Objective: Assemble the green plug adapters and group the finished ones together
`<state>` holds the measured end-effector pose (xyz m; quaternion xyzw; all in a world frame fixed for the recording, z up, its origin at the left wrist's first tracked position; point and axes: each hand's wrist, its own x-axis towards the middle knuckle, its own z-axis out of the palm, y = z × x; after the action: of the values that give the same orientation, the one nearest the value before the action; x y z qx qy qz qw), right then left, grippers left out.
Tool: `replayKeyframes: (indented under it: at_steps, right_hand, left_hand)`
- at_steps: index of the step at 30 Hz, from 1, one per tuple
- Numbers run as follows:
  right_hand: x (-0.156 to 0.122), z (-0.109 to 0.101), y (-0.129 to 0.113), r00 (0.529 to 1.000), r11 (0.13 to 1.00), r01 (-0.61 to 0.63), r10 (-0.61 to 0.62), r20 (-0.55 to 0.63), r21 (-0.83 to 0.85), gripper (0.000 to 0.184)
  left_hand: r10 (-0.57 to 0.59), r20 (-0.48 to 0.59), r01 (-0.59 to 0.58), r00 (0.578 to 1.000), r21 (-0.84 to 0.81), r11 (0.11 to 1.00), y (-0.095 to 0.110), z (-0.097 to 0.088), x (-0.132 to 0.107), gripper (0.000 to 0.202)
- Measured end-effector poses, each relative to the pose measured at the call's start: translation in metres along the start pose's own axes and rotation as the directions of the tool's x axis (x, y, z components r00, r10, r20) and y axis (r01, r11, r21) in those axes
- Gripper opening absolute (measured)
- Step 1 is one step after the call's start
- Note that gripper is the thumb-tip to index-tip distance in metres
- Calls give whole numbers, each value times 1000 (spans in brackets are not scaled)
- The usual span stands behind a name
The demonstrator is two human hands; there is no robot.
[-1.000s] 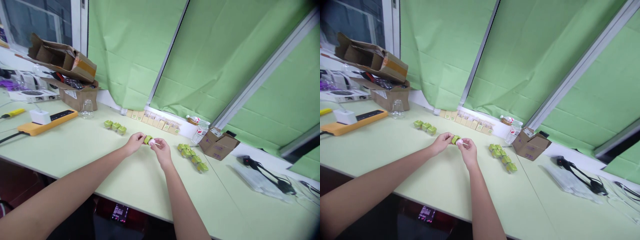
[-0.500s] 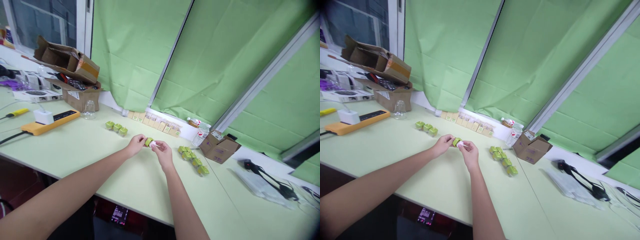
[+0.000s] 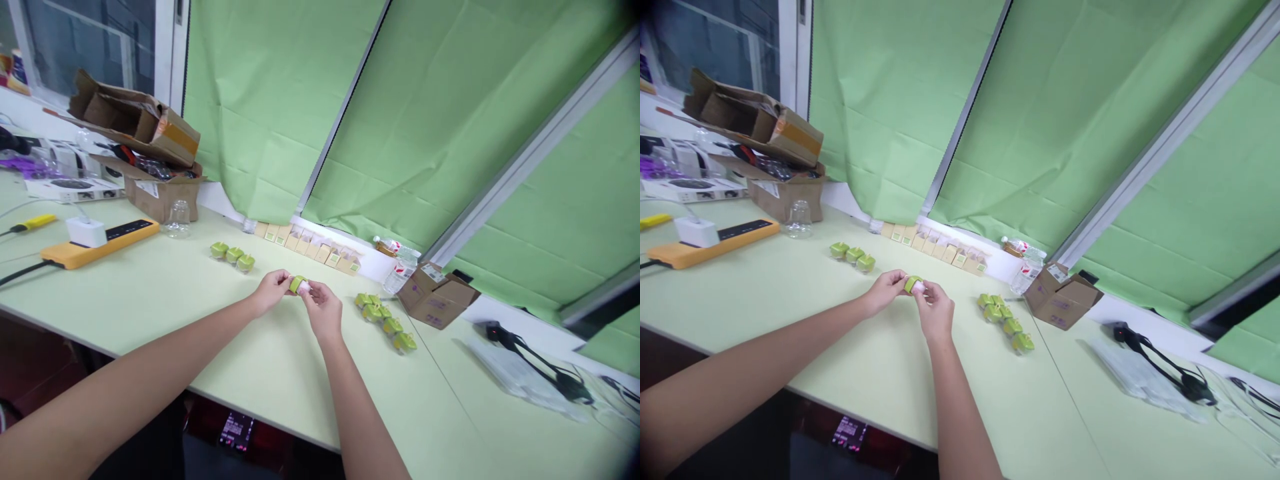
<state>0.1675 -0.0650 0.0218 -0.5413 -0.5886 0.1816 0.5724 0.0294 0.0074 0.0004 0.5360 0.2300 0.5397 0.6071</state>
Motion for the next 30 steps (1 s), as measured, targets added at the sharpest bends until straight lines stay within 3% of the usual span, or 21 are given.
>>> replayKeyframes:
  at_steps: [7, 16, 30]
  right_hand:
    - [-2, 1, -4, 998, 998, 57, -58, -29, -32, 32]
    - [-2, -3, -10, 950, 930, 309, -309, 35, -200, 36]
    - [-2, -5, -6, 938, 879, 348, -325, 124, -325, 29]
  left_hand:
    - [-57, -11, 56, 998, -58, 997, 3, 2, -1, 39]
    - [-110, -22, 107, 994, -97, 990, 6, 4, -4, 34]
    - [-78, -3, 78, 997, -52, 996, 2, 1, -3, 36]
